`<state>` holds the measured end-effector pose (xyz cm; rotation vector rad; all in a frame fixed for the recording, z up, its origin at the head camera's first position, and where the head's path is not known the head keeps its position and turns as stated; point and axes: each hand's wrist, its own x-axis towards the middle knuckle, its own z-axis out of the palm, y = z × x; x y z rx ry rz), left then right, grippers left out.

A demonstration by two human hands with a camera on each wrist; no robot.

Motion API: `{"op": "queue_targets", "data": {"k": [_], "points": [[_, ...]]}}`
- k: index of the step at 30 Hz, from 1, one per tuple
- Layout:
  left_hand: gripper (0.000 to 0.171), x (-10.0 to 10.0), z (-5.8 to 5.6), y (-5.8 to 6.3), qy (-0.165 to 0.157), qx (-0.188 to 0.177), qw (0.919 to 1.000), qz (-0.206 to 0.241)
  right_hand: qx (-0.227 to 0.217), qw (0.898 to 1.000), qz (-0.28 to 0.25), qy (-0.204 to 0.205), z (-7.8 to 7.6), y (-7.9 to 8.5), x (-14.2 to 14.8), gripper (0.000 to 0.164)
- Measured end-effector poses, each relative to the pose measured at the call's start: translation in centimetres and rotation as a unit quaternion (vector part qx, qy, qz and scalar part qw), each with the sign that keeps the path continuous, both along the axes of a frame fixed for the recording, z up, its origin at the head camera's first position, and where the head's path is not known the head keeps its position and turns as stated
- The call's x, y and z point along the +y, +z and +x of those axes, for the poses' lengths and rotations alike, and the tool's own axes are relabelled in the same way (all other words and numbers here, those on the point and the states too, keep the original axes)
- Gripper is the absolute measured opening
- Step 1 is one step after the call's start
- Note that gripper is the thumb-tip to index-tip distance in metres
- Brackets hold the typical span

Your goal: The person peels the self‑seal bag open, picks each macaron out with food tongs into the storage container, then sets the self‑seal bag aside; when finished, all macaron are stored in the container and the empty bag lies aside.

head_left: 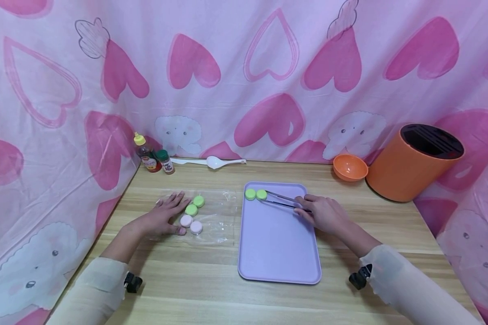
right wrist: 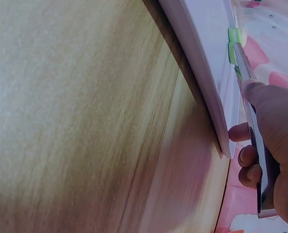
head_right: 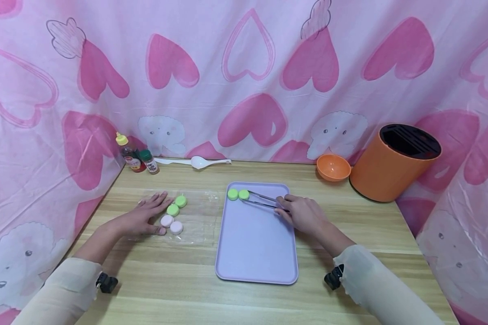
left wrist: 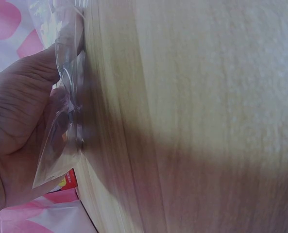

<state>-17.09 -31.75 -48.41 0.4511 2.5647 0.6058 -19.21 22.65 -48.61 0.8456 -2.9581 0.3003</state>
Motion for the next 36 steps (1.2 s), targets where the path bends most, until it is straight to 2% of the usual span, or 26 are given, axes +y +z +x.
{"op": "queue_targets", "data": {"k": [8,14,23,30,36], "points": [[0.107,0.0,0.0,0.0,-0.003,0.002,1.0000,0.003,-0.010,1.000,-0.011,-0.011,0.1,0.4,0.0,0.053],[0.108,-0.2,-0.1,-0.1,-0.005,0.002,1.0000,-0.002,0.003,1.000,-0.019,-0.008,0.2,0.8,-0.5,0.054],[0.108,-0.2,0.0,-0.1,-0.003,-0.003,1.0000,0.000,0.044,0.998,-0.016,0.044,0.2,1.5,-3.0,0.047],[0.108,-0.3,-0.1,0.0,-0.007,-0.001,1.0000,0.001,0.088,0.991,-0.008,0.103,-0.2,1.5,-5.3,0.041],[0.108,-0.4,-0.1,-0.1,-0.007,-0.005,1.0000,-0.003,0.086,0.988,0.001,0.129,-0.3,1.6,-7.7,0.039]]}}
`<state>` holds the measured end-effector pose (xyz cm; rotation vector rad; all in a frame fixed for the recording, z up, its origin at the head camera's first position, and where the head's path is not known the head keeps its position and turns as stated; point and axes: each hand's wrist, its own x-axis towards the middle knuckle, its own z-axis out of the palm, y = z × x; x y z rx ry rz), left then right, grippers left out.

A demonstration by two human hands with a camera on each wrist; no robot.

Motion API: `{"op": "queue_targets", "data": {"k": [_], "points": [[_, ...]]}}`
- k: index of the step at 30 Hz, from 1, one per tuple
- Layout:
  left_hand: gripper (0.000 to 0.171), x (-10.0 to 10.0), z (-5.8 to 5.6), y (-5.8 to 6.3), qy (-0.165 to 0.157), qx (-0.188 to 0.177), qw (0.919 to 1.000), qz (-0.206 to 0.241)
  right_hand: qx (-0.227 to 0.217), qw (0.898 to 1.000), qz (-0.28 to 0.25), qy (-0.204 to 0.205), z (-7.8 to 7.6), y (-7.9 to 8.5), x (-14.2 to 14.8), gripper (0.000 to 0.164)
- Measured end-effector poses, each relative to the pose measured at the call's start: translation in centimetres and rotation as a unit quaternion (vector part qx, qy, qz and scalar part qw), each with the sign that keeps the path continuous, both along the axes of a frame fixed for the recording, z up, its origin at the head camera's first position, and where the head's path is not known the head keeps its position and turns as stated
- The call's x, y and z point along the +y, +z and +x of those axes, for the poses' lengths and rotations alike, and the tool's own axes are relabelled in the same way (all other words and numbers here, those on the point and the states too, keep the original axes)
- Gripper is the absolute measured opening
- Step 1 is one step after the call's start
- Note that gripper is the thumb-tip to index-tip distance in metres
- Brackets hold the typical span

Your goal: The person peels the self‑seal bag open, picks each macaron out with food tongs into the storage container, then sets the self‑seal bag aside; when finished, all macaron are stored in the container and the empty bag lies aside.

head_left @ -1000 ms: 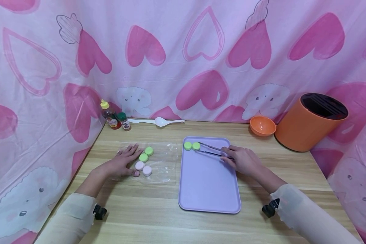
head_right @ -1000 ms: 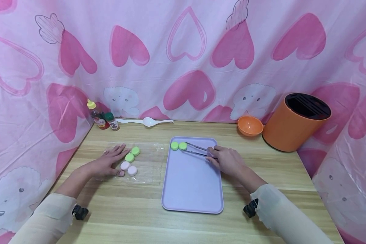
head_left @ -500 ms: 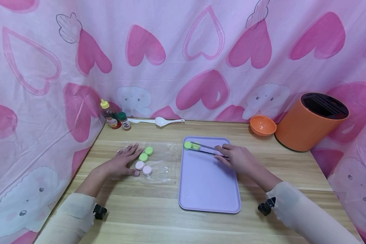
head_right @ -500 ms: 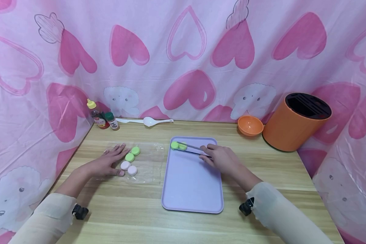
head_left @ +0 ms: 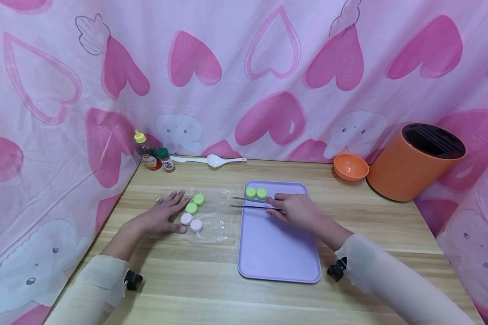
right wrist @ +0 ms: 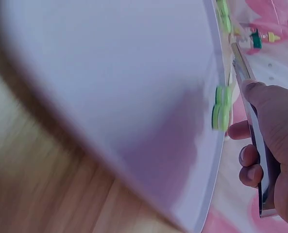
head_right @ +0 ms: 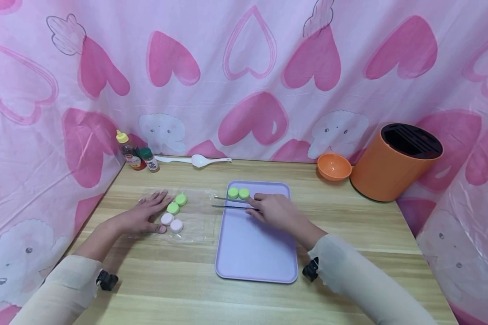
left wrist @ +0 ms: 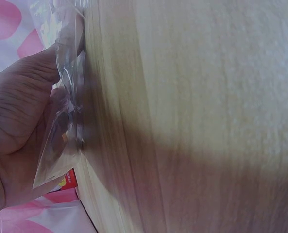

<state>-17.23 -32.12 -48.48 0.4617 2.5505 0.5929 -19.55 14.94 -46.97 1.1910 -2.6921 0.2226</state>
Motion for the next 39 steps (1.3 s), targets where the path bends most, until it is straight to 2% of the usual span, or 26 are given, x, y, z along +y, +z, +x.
{"op": "queue_targets", "data": {"k": [6,11,18,25,39], "points": [[0.107,0.3,0.1,0.2,-0.005,0.005,0.9999,0.010,0.010,1.000,-0.003,0.017,-0.3,-0.3,-2.3,0.030],[0.106,0.5,0.1,0.4,-0.005,0.003,0.9999,0.010,0.026,0.998,-0.002,0.048,-0.5,-1.0,-3.5,0.028],[0.108,0.4,0.0,0.2,0.001,-0.001,1.0000,0.004,-0.002,0.996,0.000,0.086,-0.3,-1.6,-4.6,0.028],[0.107,0.4,0.0,0.4,0.004,-0.002,0.9999,0.010,0.004,0.992,-0.003,0.128,-0.2,-1.9,-5.7,0.031],[0.107,0.4,0.0,0.4,-0.001,0.000,0.9999,0.012,-0.004,0.991,-0.004,0.137,0.3,-1.9,-7.5,0.033]]}}
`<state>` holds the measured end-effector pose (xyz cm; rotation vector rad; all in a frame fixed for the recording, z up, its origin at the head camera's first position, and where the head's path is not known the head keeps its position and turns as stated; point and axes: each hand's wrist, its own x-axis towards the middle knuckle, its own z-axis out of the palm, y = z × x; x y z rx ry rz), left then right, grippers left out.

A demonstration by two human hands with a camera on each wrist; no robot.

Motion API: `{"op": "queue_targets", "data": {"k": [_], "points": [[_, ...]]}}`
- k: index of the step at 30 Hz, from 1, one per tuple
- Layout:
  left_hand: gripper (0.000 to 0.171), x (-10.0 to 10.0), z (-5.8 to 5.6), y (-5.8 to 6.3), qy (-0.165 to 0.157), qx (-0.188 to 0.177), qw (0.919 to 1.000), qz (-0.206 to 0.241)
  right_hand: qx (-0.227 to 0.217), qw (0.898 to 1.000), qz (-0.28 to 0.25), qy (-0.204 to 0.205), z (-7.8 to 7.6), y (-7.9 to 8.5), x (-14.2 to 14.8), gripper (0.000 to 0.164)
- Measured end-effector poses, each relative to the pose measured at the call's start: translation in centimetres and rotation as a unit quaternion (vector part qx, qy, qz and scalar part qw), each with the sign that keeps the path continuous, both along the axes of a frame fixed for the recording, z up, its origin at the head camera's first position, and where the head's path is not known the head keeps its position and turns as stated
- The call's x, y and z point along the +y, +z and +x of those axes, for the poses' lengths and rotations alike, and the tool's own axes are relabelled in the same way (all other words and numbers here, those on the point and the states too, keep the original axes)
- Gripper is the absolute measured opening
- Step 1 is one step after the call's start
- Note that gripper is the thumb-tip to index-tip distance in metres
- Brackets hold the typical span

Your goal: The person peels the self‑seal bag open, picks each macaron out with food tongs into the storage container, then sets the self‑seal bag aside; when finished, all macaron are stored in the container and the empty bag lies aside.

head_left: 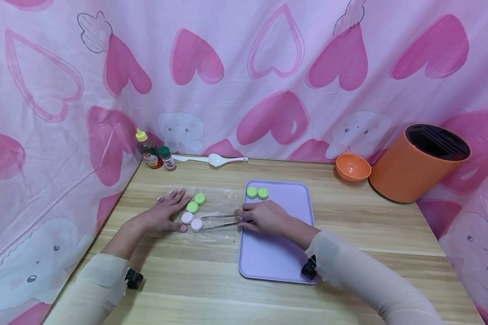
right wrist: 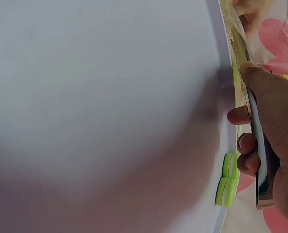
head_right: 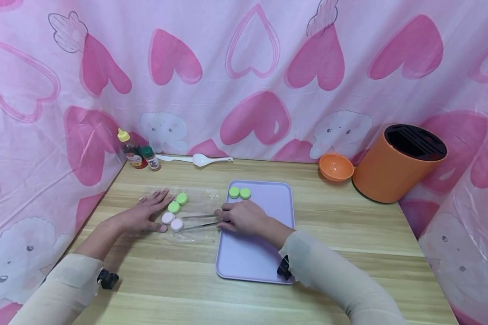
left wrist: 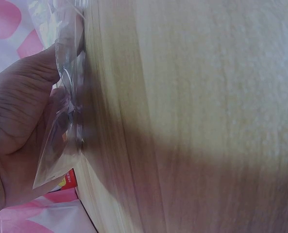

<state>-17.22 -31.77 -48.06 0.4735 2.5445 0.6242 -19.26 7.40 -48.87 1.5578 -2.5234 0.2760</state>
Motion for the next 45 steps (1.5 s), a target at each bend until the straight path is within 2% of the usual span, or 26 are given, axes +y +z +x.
{"op": "queue_targets", "data": {"k": [5,13,20,29,39,45], "points": [[0.107,0.0,0.0,0.0,0.001,0.000,1.0000,0.001,0.004,1.000,0.009,0.000,0.2,-0.1,-0.4,0.035],[0.107,0.1,0.0,0.0,-0.002,0.002,1.0000,-0.002,0.026,1.000,-0.011,0.012,0.3,-0.4,-0.4,0.032],[0.107,0.1,-0.1,0.0,0.000,0.001,1.0000,-0.003,0.020,1.000,-0.009,-0.009,0.2,0.0,0.4,0.034],[0.108,0.0,-0.1,0.0,0.000,0.000,1.0000,-0.007,0.001,0.999,-0.009,-0.040,0.0,0.8,2.2,0.036],[0.108,-0.1,-0.2,-0.1,0.010,-0.004,0.9999,-0.012,0.025,0.997,-0.042,-0.058,-0.3,1.2,4.9,0.033],[0.108,0.0,0.0,0.0,0.000,0.000,0.9999,-0.016,0.028,0.995,-0.055,-0.076,-0.3,1.0,6.9,0.033]]}}
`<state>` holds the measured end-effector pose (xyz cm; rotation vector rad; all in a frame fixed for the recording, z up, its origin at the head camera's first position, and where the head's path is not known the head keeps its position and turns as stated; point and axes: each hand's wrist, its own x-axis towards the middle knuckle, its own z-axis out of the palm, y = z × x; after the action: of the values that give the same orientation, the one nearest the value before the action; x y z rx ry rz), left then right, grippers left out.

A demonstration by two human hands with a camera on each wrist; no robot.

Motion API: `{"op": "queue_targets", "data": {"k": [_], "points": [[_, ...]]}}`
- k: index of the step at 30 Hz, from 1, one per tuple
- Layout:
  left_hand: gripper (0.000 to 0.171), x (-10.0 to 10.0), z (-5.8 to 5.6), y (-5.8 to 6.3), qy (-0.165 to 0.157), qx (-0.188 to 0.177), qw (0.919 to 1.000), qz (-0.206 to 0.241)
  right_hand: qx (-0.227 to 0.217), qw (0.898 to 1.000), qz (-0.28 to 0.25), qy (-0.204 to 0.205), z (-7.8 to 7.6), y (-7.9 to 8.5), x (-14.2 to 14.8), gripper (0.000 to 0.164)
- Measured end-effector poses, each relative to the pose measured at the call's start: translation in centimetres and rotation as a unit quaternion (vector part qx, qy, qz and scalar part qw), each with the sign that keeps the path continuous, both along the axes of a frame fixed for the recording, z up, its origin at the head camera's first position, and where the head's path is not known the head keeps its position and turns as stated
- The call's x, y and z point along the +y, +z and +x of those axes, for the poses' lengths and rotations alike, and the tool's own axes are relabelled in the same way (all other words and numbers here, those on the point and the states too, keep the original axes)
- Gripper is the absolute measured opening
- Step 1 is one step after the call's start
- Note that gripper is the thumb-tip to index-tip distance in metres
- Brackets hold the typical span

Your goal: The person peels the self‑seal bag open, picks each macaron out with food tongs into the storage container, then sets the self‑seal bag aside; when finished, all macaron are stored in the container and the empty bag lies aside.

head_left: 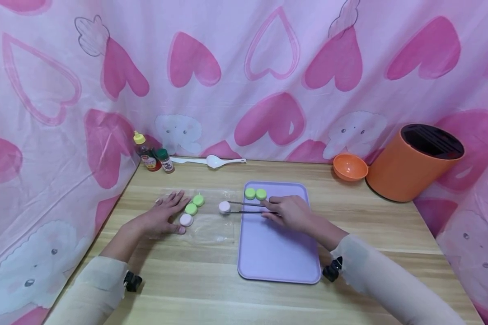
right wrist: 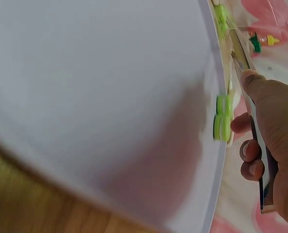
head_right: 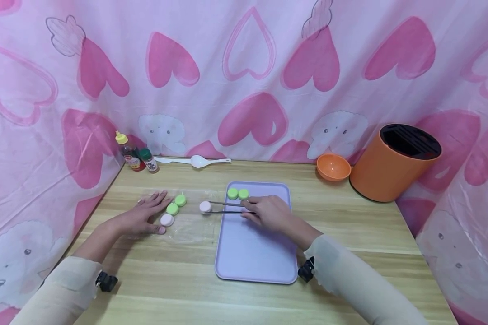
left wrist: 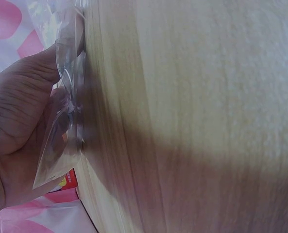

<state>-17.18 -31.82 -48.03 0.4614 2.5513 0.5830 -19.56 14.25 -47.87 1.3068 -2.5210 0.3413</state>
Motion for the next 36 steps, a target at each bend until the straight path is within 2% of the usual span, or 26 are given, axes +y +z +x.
{"op": "queue_targets", "data": {"k": [11,17,25,36], "points": [[0.107,0.4,0.3,0.2,0.002,0.001,1.0000,0.007,-0.024,0.997,0.024,-0.063,0.2,1.1,3.7,0.039],[0.107,0.4,0.4,0.4,0.004,0.003,0.9999,0.009,-0.038,0.994,0.020,-0.098,0.3,1.1,5.7,0.040],[0.107,0.3,0.3,0.1,0.008,-0.001,0.9999,0.011,-0.060,0.989,0.023,-0.135,0.4,1.3,8.2,0.043],[0.109,0.1,0.2,-0.2,0.008,-0.004,0.9999,0.008,-0.042,0.989,0.018,-0.139,0.7,1.3,10.8,0.040]]}}
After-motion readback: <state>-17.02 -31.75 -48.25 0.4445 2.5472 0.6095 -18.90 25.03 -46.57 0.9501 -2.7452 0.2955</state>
